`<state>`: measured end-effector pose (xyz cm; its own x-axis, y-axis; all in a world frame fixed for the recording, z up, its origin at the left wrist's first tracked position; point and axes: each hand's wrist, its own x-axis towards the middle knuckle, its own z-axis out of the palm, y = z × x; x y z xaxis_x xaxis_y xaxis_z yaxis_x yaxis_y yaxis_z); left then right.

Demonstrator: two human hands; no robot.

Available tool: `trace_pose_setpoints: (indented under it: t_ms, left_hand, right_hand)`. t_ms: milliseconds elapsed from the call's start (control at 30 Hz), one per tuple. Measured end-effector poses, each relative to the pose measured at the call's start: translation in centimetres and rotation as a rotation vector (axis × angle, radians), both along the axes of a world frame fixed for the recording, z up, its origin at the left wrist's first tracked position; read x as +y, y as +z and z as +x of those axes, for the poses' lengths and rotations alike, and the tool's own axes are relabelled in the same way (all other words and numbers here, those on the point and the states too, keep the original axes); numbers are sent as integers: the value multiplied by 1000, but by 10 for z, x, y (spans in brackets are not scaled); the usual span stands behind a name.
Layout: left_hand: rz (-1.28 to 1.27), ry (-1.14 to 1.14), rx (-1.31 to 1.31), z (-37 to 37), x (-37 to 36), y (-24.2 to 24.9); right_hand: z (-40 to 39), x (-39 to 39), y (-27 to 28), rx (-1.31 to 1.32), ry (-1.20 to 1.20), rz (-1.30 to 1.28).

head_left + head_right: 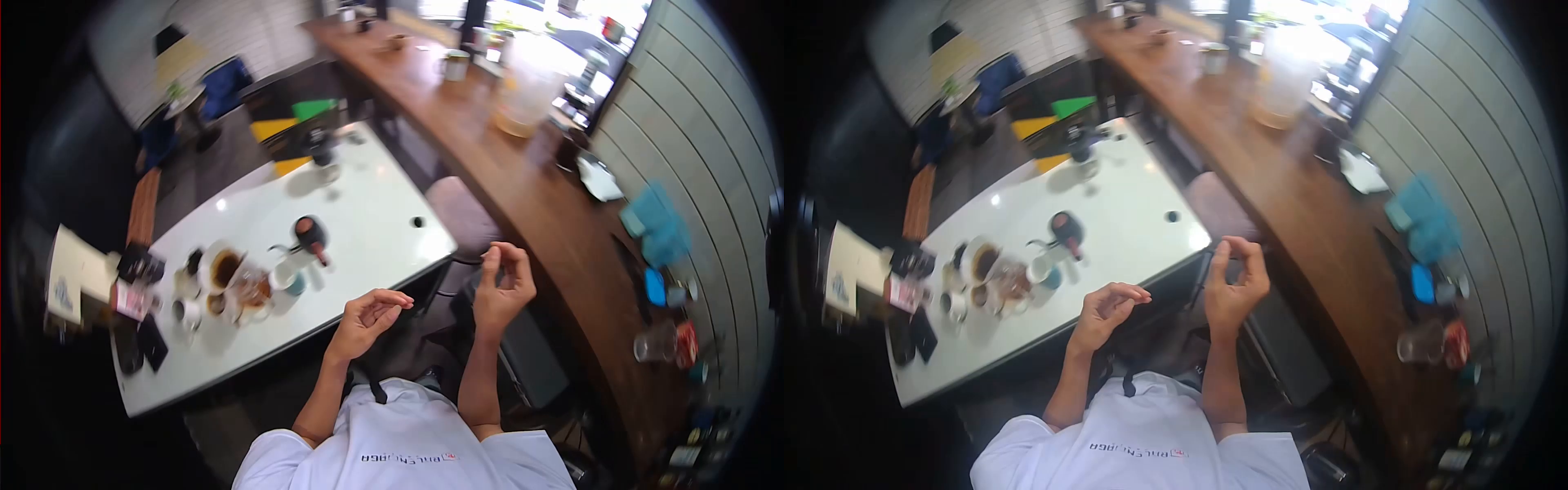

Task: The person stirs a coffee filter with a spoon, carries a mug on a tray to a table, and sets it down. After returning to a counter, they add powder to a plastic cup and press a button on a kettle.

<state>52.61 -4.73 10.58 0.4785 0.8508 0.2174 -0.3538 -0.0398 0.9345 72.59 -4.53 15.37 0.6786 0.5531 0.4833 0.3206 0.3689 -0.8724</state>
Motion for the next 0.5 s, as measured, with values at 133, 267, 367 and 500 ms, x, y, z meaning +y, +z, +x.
trace_pose_setpoints:
  t_ms: [133,267,367,500]
  left_hand:
    - [-52,85,7,-94,-22,6]
    - [-5,137,131,-179,-39,13]
    - [60,224,83,-236,-46,2]
    - [-21,566,26,-281,-41,-4]
  right_hand:
    - [-85,24,-8,-104,399,-106]
    - [-153,43,-10,-185,717,-210]
    - [-199,57,-21,-166,839,-255]
    - [-245,76,-35,-135,925,-347]
